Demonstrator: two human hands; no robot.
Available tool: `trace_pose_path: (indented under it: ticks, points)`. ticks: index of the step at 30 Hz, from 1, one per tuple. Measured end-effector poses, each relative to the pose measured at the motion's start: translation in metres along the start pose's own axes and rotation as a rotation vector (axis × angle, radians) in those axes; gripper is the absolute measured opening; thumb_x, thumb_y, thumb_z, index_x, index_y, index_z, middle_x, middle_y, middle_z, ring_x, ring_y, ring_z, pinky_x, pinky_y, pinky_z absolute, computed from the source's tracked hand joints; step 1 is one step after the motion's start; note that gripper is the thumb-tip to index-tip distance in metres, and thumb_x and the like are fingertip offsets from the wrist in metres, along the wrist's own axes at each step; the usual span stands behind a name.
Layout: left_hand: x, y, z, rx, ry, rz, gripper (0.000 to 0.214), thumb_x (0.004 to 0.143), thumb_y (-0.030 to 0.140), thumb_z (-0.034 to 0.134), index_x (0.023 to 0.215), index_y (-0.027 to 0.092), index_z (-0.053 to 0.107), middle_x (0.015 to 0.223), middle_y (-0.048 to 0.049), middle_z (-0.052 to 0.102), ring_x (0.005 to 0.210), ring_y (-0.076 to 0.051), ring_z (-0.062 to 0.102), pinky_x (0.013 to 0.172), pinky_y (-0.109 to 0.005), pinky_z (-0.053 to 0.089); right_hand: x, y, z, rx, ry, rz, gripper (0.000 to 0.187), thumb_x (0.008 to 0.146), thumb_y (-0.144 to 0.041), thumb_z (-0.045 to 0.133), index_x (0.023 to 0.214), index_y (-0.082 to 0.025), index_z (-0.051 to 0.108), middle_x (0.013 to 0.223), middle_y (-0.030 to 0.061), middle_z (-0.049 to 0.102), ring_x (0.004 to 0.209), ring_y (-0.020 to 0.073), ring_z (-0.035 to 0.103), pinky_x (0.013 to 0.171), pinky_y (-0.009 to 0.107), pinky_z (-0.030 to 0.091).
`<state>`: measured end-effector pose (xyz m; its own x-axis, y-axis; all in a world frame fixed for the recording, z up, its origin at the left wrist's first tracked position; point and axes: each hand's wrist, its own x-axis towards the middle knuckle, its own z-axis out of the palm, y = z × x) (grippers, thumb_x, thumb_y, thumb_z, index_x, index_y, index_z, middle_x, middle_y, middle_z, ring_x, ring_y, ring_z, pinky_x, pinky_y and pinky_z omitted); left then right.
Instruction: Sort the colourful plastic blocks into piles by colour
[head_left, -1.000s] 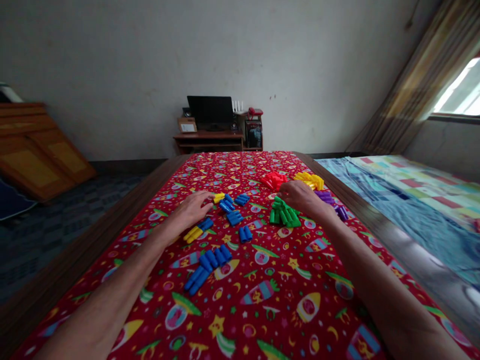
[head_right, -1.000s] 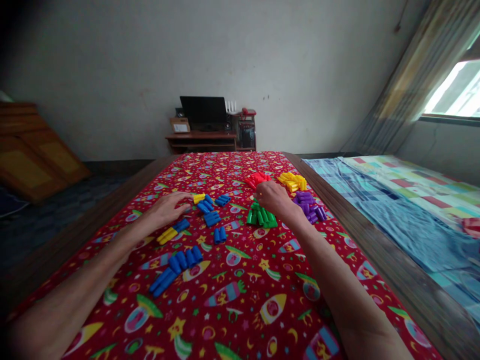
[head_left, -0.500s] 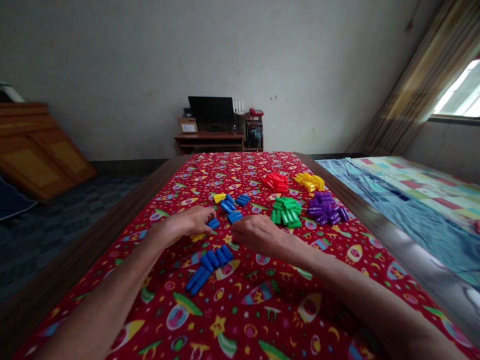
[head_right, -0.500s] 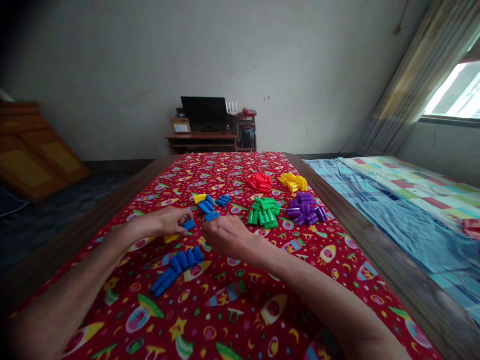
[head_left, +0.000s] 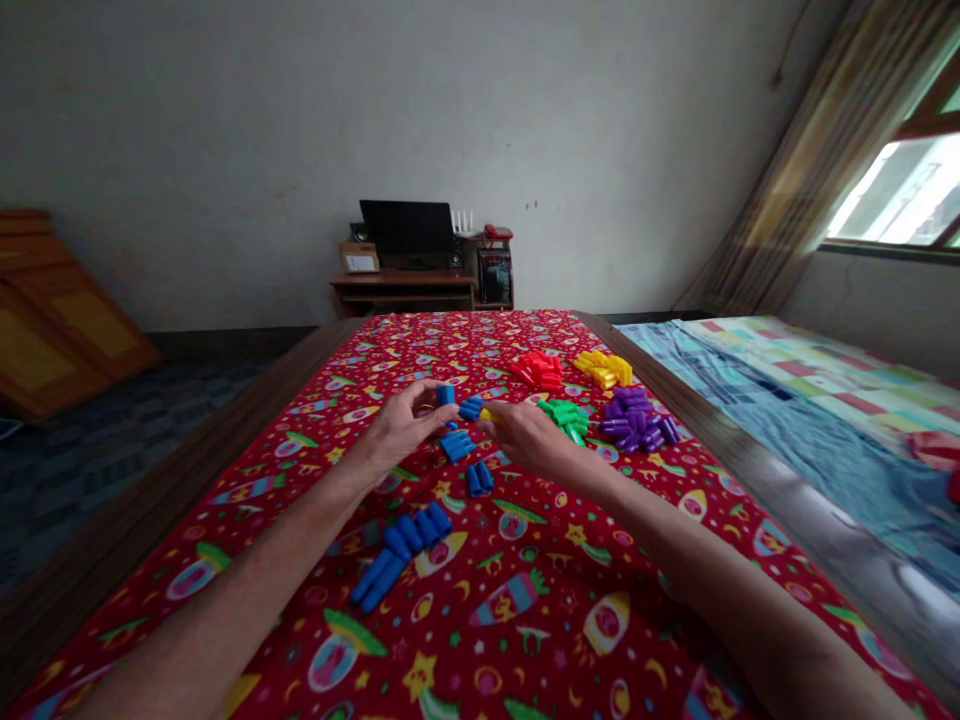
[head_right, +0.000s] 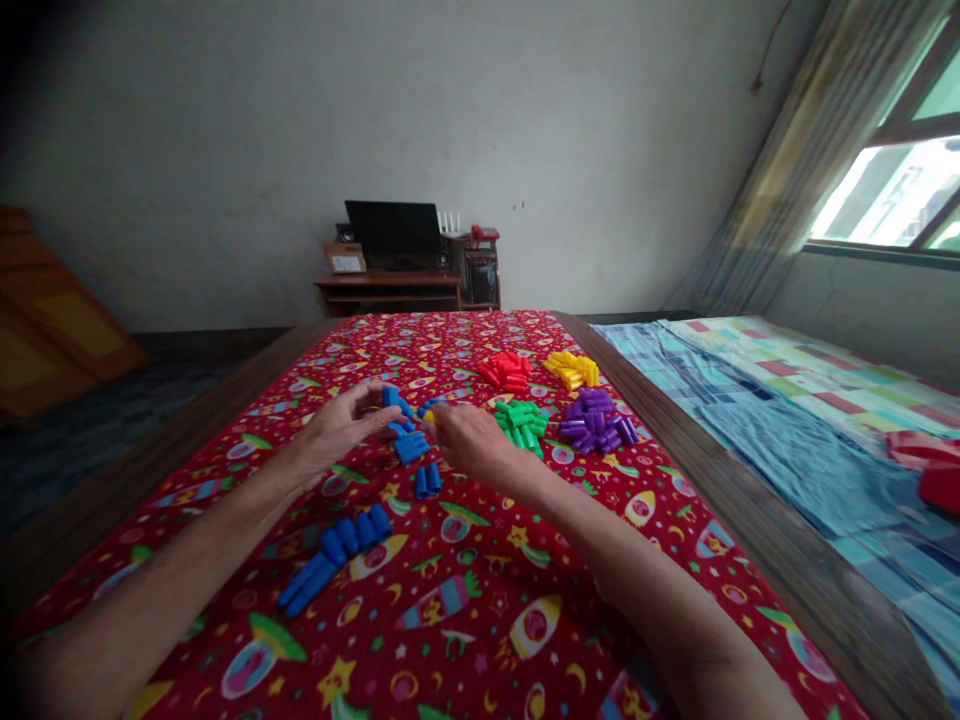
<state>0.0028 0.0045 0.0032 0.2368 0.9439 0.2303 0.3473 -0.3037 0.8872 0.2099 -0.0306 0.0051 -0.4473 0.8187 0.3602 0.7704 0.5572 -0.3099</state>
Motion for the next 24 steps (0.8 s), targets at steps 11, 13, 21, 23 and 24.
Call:
trace_pose_path:
  ticks: [11, 13, 21, 23, 24]
  points:
    - [0.01, -0.022, -0.026, 0.647, -0.118, 0.06, 0.038, 0.061, 0.036, 0.064, 0.097, 0.022, 0.068, 0.102, -0.0084, 0.072, 0.096, -0.03, 0.066, 0.087, -0.039, 0.051, 0.032, 0.173, -0.076, -0.506, -0.126, 0.396, 0.029, 0.092, -0.017, 0.049, 0.11, -0.013, 0.071, 0.102, 0.0169, 0.069, 0.092, 0.0241, 0.063, 0.073, 0.029, 0.04]
    - [0.012, -0.027, -0.027, 0.666, -0.152, 0.037, 0.037, 0.061, 0.037, 0.062, 0.094, 0.021, 0.069, 0.098, -0.0088, 0.072, 0.092, -0.03, 0.067, 0.084, -0.039, 0.051, 0.031, 0.191, -0.077, -0.519, -0.148, 0.416, 0.029, 0.09, -0.015, 0.052, 0.111, -0.012, 0.071, 0.105, 0.0176, 0.069, 0.093, 0.0243, 0.063, 0.073, 0.029, 0.04]
    - [0.015, -0.036, -0.037, 0.617, -0.166, 0.012, 0.037, 0.057, 0.039, 0.066, 0.09, 0.024, 0.071, 0.098, -0.008, 0.073, 0.094, -0.03, 0.066, 0.084, -0.037, 0.052, 0.038, 0.2, -0.083, -0.497, -0.079, 0.306, 0.03, 0.09, -0.018, 0.045, 0.096, -0.009, 0.073, 0.085, 0.0137, 0.07, 0.071, 0.017, 0.058, 0.064, 0.027, 0.033]
    - [0.014, -0.037, -0.038, 0.62, -0.169, -0.021, 0.041, 0.054, 0.04, 0.067, 0.091, 0.023, 0.071, 0.098, -0.0077, 0.073, 0.092, -0.03, 0.067, 0.082, -0.037, 0.052, 0.049, 0.185, -0.085, -0.503, -0.066, 0.23, 0.029, 0.087, -0.012, 0.043, 0.082, -0.01, 0.072, 0.074, 0.0101, 0.067, 0.062, 0.0136, 0.051, 0.06, 0.028, 0.029]
    - [0.013, -0.036, -0.039, 0.601, -0.186, -0.043, 0.043, 0.052, 0.04, 0.068, 0.091, 0.023, 0.071, 0.098, -0.007, 0.072, 0.091, -0.029, 0.067, 0.081, -0.035, 0.052, 0.056, 0.173, -0.085, -0.504, -0.071, 0.169, 0.029, 0.086, -0.01, 0.043, 0.077, -0.01, 0.07, 0.07, 0.0082, 0.065, 0.059, 0.012, 0.046, 0.058, 0.028, 0.027]
